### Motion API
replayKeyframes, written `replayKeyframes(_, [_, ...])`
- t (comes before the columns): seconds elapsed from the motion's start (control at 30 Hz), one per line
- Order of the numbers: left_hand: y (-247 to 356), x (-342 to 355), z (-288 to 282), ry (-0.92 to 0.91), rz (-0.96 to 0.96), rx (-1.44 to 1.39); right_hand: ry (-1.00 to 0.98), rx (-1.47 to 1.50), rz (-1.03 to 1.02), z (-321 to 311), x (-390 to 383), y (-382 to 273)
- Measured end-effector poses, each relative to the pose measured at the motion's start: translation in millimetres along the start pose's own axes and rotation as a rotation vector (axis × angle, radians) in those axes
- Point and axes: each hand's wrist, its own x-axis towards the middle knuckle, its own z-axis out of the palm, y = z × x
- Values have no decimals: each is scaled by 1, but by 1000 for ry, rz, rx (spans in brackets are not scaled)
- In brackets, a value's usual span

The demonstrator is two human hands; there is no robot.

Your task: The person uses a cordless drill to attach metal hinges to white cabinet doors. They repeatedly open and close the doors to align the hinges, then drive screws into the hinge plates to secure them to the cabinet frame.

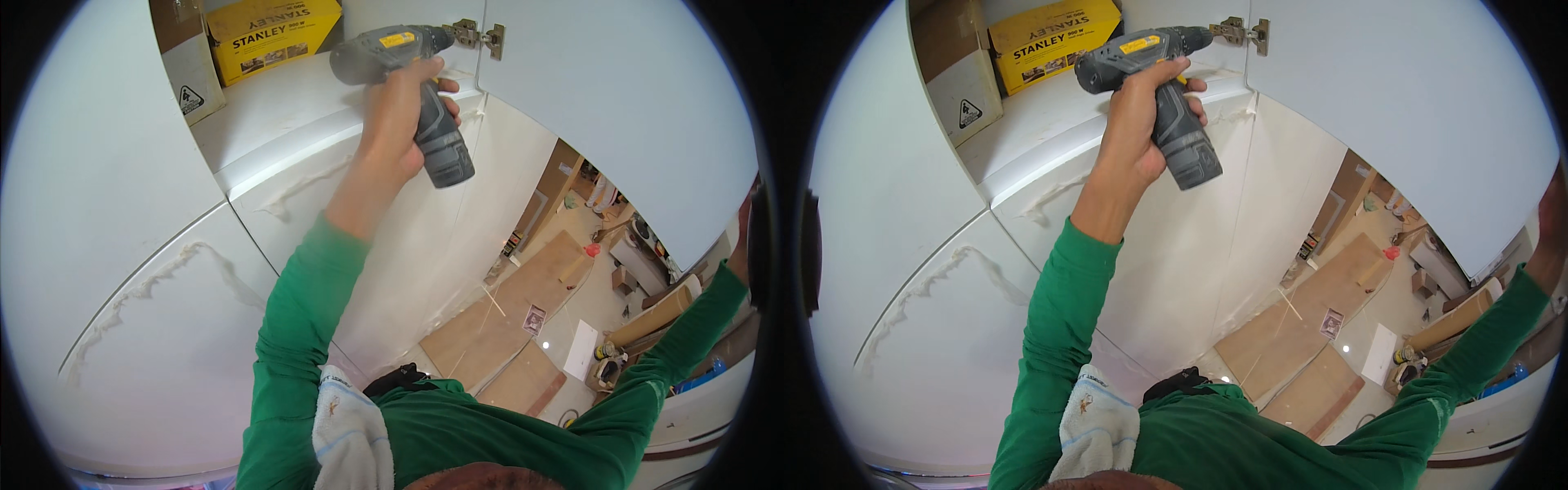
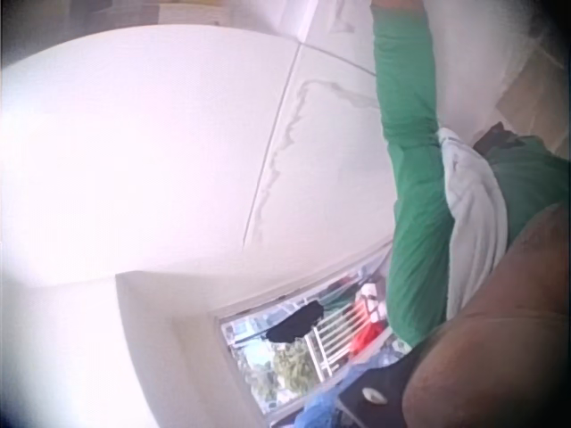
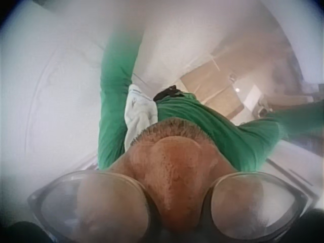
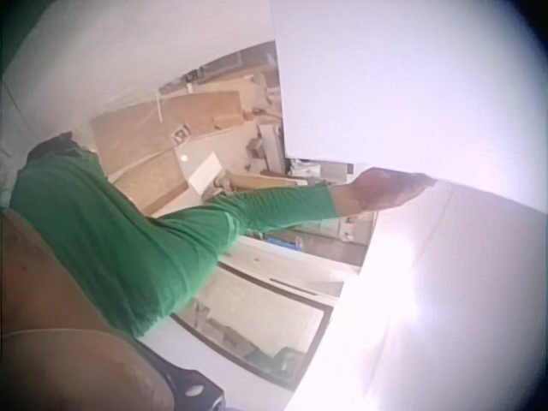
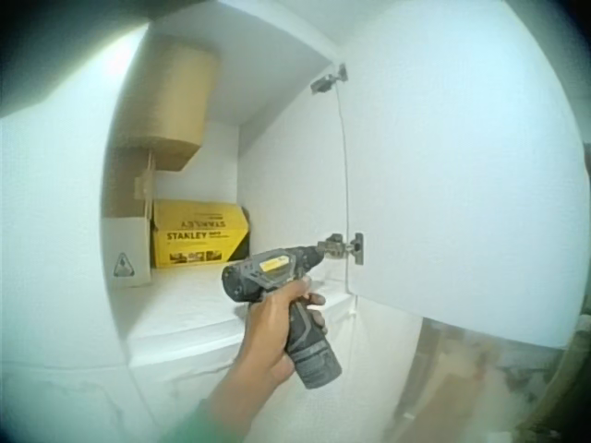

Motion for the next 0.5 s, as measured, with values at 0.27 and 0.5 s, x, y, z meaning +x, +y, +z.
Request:
replayKeyframes(0.27, [-8,35,10,29,25,-61,-91,553,180,64,-70,96])
replayKeyframes(0.5, [-15,47,7,50,-11,-89,-296,897,320,195,-165,126])
